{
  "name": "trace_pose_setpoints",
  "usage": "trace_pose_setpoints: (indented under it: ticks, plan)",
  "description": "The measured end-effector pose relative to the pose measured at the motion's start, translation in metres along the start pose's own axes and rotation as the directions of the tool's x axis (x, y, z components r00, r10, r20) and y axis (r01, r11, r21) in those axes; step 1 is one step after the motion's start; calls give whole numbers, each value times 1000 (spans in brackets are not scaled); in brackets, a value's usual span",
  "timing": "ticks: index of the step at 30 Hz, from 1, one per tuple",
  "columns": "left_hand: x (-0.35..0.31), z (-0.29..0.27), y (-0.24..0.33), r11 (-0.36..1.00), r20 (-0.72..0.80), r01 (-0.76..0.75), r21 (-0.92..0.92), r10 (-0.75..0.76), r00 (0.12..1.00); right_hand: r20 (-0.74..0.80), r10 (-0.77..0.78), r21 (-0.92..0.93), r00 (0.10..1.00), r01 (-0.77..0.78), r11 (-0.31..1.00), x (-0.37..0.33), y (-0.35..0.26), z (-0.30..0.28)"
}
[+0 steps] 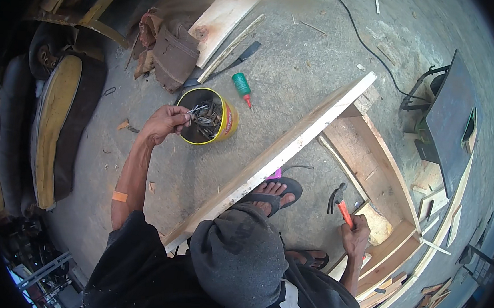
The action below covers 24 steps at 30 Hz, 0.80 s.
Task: The person measures and marks wooden planks using a try square and pencil, then cuts them on a table saw. They assemble the cut pieces into a frame structure, using a hammer to drive nails and secure the joints. The person repeatedly checks fit and alignment during the assembly process.
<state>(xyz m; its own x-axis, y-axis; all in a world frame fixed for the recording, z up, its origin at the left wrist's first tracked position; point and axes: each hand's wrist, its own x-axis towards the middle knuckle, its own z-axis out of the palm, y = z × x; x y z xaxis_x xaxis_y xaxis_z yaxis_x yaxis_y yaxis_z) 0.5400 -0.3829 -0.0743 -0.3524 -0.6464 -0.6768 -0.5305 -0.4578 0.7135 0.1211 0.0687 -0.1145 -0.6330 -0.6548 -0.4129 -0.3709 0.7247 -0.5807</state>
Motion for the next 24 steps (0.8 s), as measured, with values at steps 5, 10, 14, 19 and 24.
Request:
trace_pose_setpoints:
  ticks: [5, 10, 14, 19, 24]
  plan:
    - [-6, 4, 9, 933, -130, -22, 360, 73, 989, 2, -11, -1, 1000, 11, 1000, -1, 5, 0]
    - [-17, 7, 18, 811, -110, -59, 583, 150, 983, 10, -7, -15, 1000, 7, 1000, 0, 1, 1]
    - [-18, 10, 31, 735, 0, -71, 674, 96, 995, 9, 3, -13, 1000, -3, 1000, -1, 3, 1]
    - [0, 34, 38, 621, -129, -81, 780, 286, 950, 16, 10, -31, 1000, -9, 999, 0, -1, 1]
    - [55, 57, 2, 414, -3, -159, 896, 363, 932, 26, -14, -47, 1000, 15, 999, 2, -4, 0]
